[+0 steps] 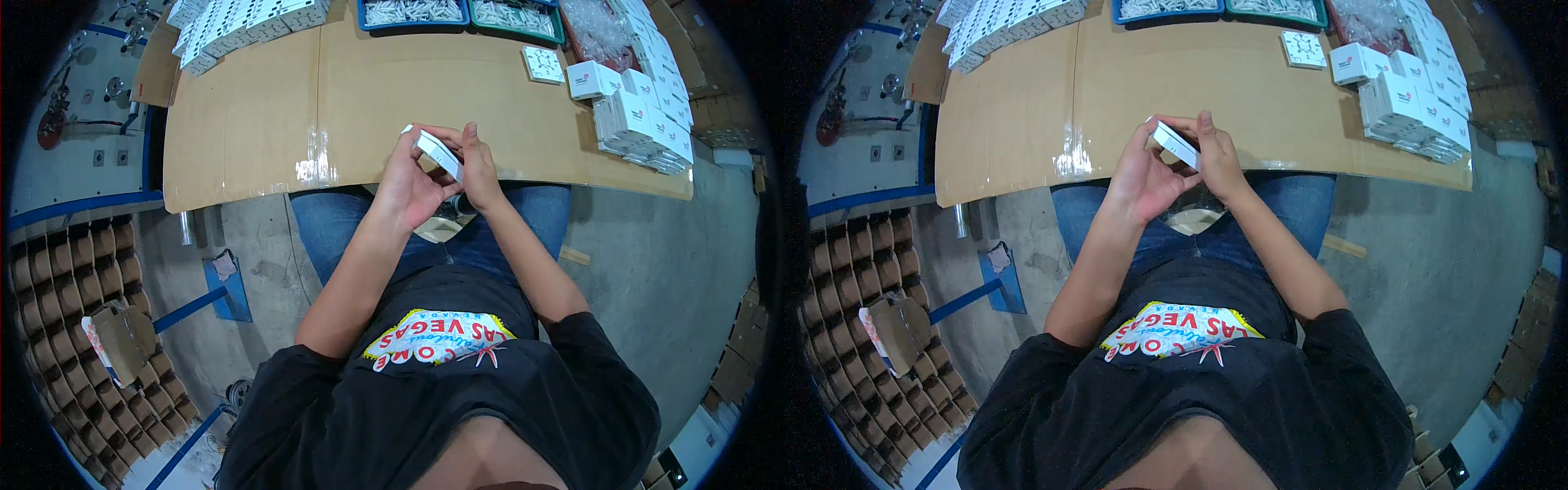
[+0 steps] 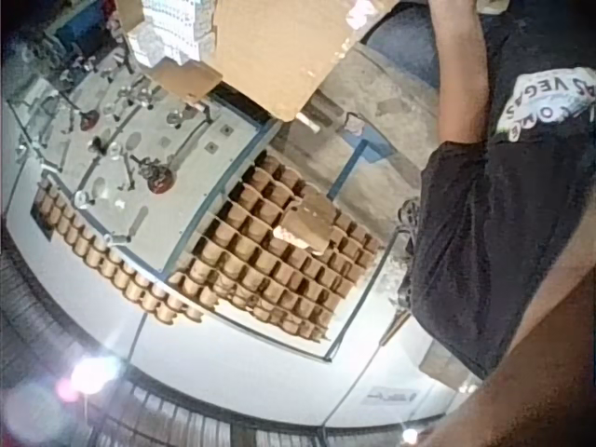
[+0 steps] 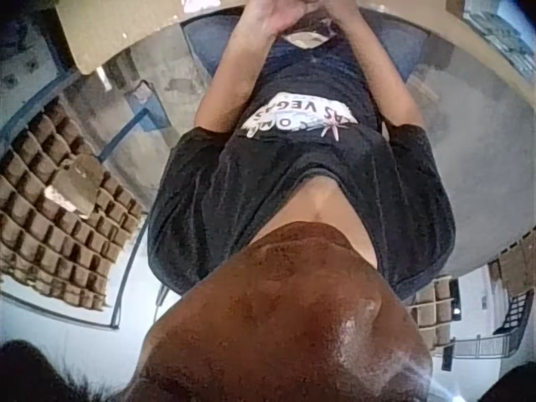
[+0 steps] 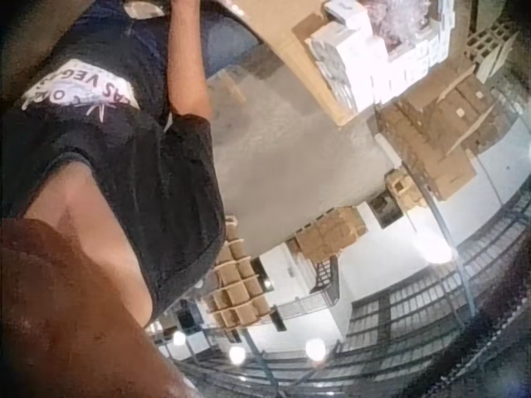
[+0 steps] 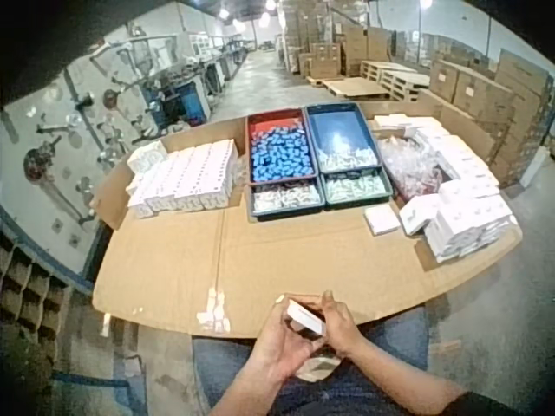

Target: The person opens a small white box and removes a circuit board and a plastic bag containing small components. They place the circuit board on the table, open the bag, and place the components onto the board. The person then closes the box and places it on a stack of similar boxes.

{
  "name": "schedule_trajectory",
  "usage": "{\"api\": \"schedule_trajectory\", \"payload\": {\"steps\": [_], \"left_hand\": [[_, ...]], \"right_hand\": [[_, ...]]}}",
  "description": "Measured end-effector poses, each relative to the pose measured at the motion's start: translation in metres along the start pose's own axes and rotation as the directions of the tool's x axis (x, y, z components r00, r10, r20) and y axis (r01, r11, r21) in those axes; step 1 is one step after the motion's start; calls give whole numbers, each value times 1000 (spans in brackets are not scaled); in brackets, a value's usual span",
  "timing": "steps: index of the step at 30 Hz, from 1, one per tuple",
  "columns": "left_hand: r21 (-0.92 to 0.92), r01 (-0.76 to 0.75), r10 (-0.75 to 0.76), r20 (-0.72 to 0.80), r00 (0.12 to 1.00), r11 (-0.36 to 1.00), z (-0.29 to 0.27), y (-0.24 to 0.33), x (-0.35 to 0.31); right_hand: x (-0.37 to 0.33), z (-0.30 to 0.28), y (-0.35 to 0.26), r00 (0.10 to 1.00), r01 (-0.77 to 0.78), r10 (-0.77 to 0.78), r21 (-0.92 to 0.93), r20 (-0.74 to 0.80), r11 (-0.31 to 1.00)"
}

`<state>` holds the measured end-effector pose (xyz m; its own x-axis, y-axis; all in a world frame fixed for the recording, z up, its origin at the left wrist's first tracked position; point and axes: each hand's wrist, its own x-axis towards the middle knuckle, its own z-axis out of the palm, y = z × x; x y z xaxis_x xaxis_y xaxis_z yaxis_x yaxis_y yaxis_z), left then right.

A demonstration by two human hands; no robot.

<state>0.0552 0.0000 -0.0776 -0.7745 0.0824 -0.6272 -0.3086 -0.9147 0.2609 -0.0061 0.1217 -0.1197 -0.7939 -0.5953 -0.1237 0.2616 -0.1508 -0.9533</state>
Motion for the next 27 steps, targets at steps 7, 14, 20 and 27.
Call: {"api": "schedule_trajectory", "payload": {"steps": [7, 14, 20, 27], "left_hand": [[287, -373, 377, 44, 925, 883, 7, -10, -4], [612, -782, 633, 559, 535, 121, 3, 2, -6], [565, -823, 585, 649, 487, 58, 0, -3, -5], [530, -815, 546, 766, 340, -235, -2, -2, -2]], "right_hand": [[2, -4, -3, 986, 164, -166, 89, 18, 983], [-12, -4, -17, 883, 463, -463, 24, 69, 886], [-13, -2, -19, 834, 550, -547, -42, 66, 834], [-16, -1, -19, 819, 572, -570, -13, 65, 820]]}}
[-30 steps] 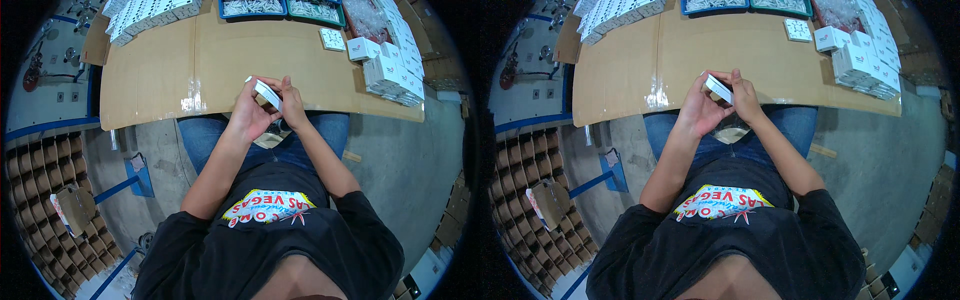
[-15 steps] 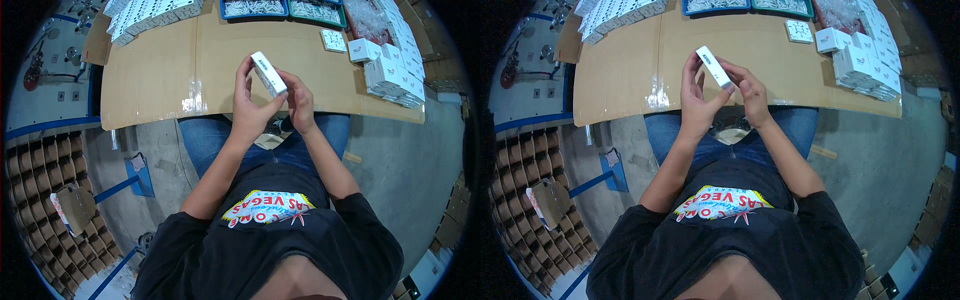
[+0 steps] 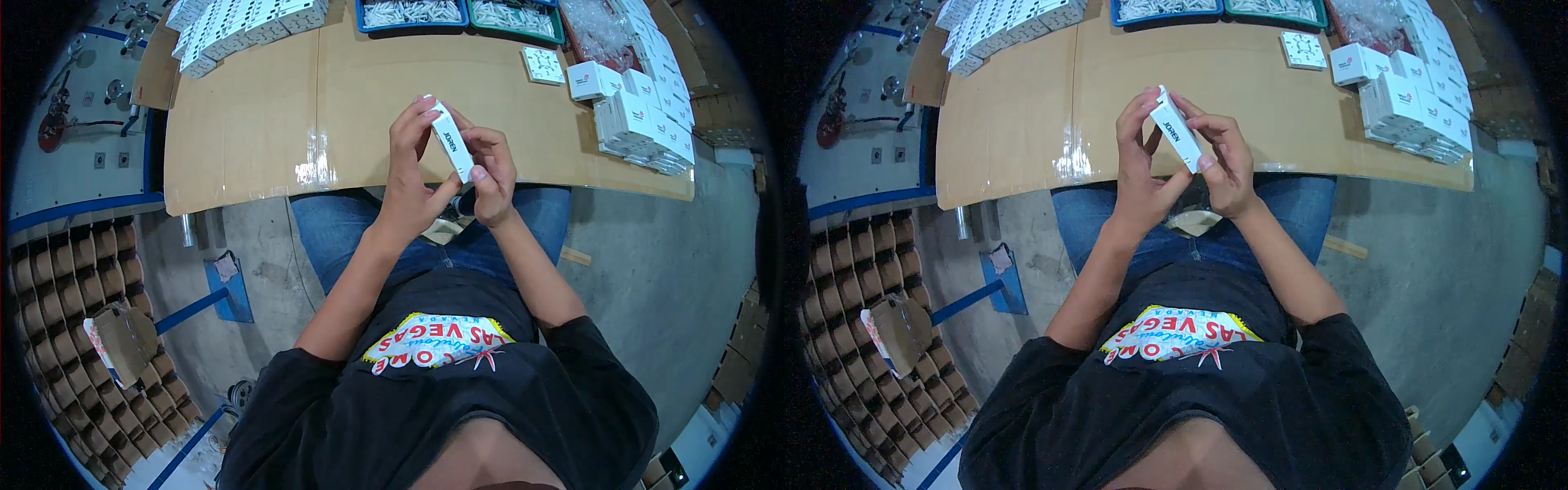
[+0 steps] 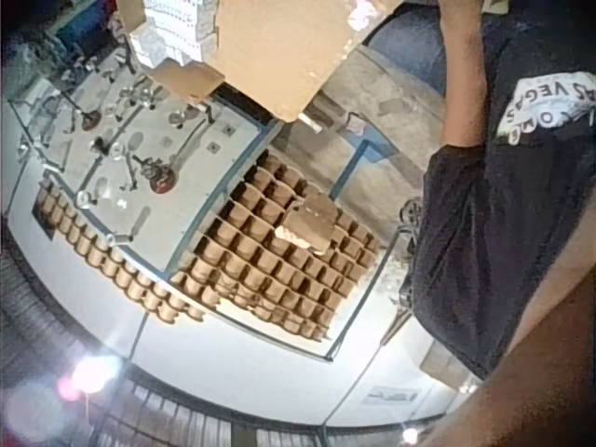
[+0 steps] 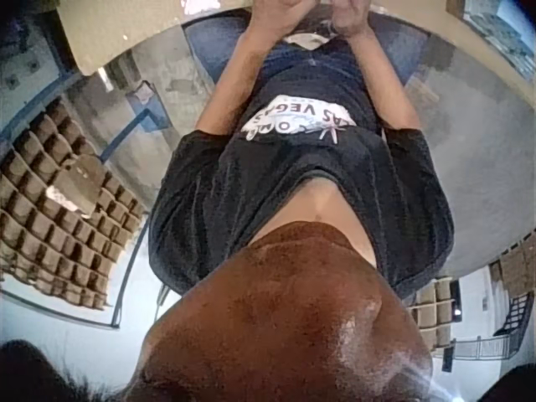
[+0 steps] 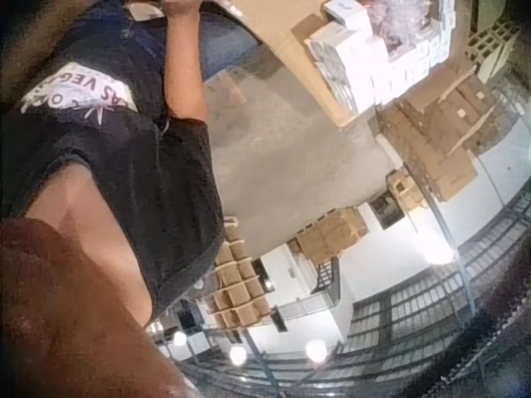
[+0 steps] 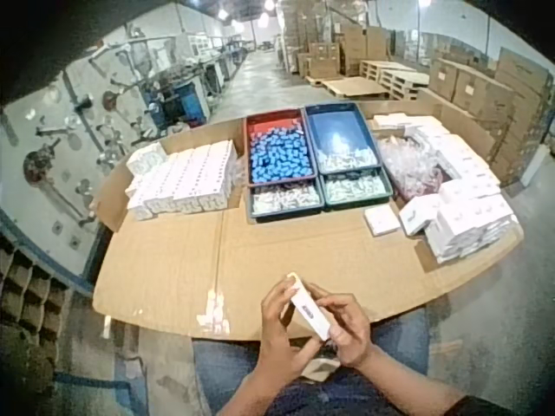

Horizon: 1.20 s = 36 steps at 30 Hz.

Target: The person opens a small white box and removes a circuit board and a plastic bag containing small components. They place the circuit board on the table, open the bag, and place the components onto the board. The person then closes the box and places it on a stack of similar boxes.

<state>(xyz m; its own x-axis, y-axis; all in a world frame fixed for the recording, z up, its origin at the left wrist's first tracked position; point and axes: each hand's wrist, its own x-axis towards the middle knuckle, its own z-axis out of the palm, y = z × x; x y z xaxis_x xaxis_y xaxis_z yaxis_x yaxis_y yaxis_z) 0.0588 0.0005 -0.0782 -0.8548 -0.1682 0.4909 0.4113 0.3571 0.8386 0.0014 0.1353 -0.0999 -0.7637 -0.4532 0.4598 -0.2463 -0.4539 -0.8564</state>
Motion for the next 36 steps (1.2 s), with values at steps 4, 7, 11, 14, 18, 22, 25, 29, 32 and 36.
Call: {"api": "schedule_trajectory", "payload": {"steps": [4, 7, 11, 14, 18, 22, 25, 29, 32, 36], "left_hand": [[22, -12, 12, -19, 1000, 1000, 1, -4, 0], [1, 79, -79, -1, 997, 997, -4, -1, 1], [-160, 363, -354, 81, 932, 918, -6, -5, -4], [-314, 480, -466, 123, 876, 819, 0, -16, -12], [-607, 560, -617, 141, 774, 564, 2, -7, -8], [-578, 792, -778, 399, 485, 197, -2, -7, -5], [-645, 764, -740, 503, 447, 22, 0, -3, -8], [-676, 734, -783, 422, 458, 65, 9, 4, -5], [-687, 719, -780, 393, 486, 102, 11, 4, -5], [-656, 742, -786, 385, 484, 136, 10, 8, -3]], "right_hand": [[0, -3, 5, 1000, 22, -21, -37, 22, 999], [4, -6, 7, 998, 38, -33, -99, 51, 994], [5, -3, 8, 998, -60, 61, -55, 13, 997], [0, -5, 16, 977, -211, 211, 24, -13, 977], [1, -3, 13, 941, -338, 337, -30, -38, 941], [-1, -6, 16, 982, -144, 179, -387, 53, 911], [-1, -8, 12, 984, -23, 119, -564, 134, 826], [-2, -2, 9, 988, -45, 125, -619, 86, 784], [-2, -4, 14, 991, 67, 31, -669, 133, 741], [-4, -5, 17, 982, 143, -20, -682, 186, 717]]}}
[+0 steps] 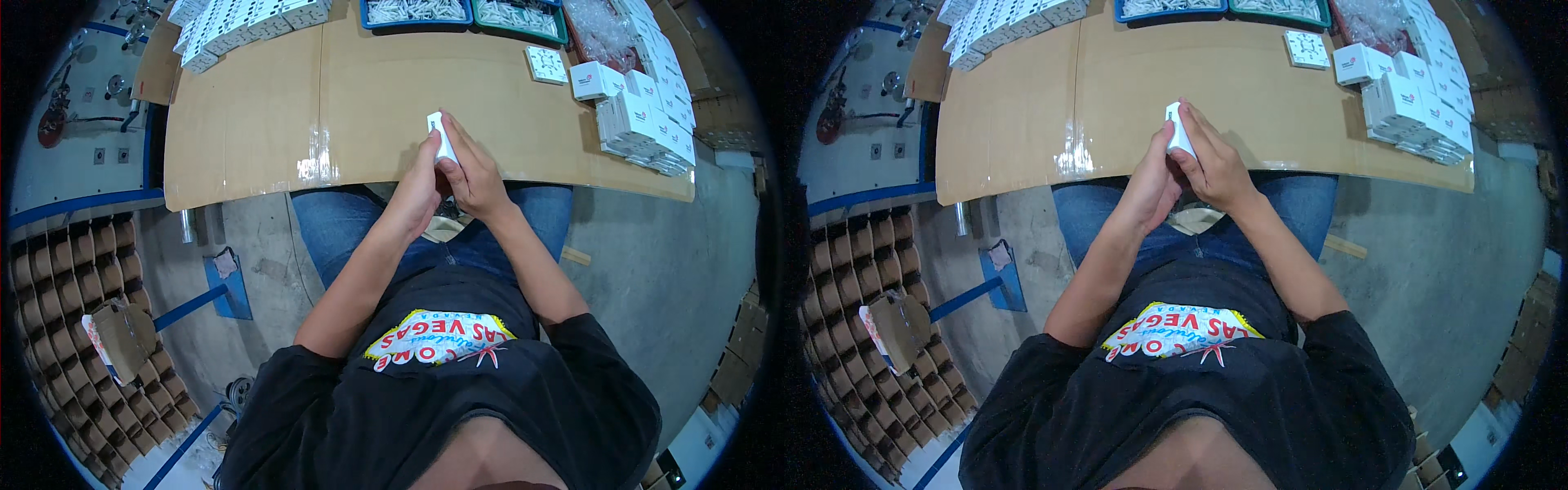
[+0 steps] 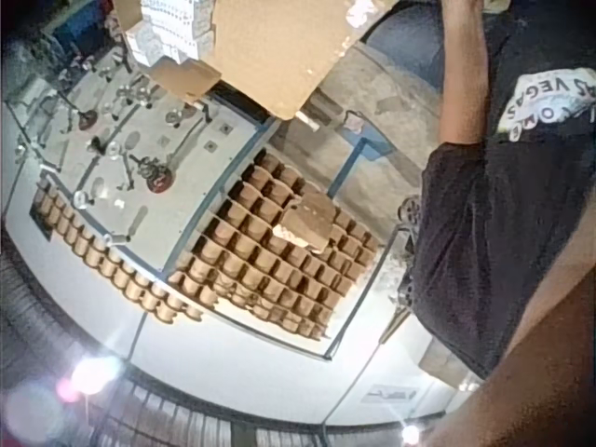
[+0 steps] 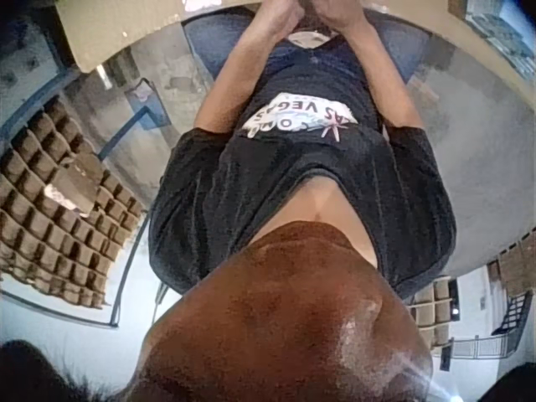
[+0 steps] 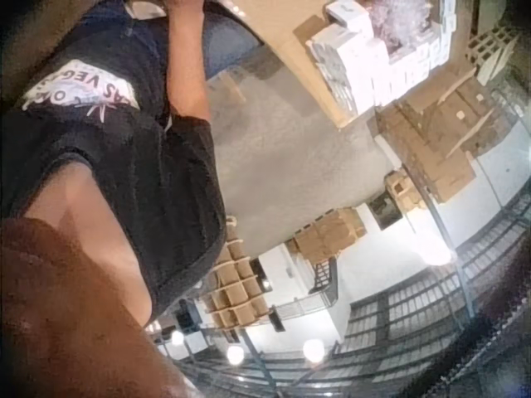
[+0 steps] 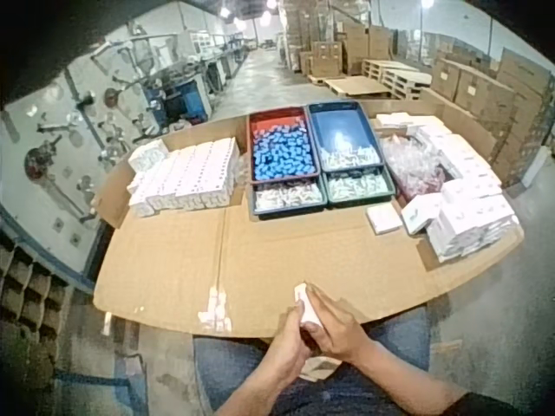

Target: The person opens a small white box and removes a circuit board and a plastic bag containing small components. They place the circuit board on the table, open the bag, and place the components onto the board. The person then closes the box and places it on a stack of similar boxes.

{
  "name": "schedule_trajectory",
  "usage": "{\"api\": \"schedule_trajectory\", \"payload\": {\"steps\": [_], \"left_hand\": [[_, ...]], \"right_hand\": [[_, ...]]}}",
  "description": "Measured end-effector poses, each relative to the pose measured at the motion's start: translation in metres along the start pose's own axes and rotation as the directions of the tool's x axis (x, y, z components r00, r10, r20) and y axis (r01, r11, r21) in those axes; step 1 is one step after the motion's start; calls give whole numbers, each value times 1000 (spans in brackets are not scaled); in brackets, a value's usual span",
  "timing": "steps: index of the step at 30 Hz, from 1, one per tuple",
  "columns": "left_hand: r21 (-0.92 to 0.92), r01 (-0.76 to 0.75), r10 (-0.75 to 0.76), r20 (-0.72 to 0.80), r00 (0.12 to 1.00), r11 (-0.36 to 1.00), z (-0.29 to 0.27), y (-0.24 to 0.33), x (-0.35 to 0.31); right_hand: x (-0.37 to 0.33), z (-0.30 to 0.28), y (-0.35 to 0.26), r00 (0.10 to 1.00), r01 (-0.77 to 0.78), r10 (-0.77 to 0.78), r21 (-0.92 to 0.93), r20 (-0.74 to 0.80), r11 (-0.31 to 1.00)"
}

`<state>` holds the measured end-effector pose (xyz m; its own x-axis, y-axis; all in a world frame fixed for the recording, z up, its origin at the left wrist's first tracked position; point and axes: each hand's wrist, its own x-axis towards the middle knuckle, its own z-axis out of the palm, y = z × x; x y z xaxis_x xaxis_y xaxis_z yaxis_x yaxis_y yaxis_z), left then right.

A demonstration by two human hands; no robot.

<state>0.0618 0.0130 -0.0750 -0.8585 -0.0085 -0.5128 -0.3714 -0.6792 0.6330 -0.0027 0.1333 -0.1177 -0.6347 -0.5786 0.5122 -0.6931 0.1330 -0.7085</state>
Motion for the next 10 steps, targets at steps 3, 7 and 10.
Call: {"api": "schedule_trajectory", "payload": {"steps": [3, 7, 10], "left_hand": [[9, -21, 21, -5, 1000, 1000, 2, -1, -1], [3, -35, 35, 12, 999, 999, -2, -6, 3], [3, -38, 38, 22, 999, 999, -5, -8, 7]], "right_hand": [[-3, 1, 4, 1000, 20, -20, 6, 3, 1000], [-4, 0, 4, 1000, 9, -9, 5, 7, 1000], [-4, 1, 6, 1000, 5, -5, 18, 8, 1000]]}}
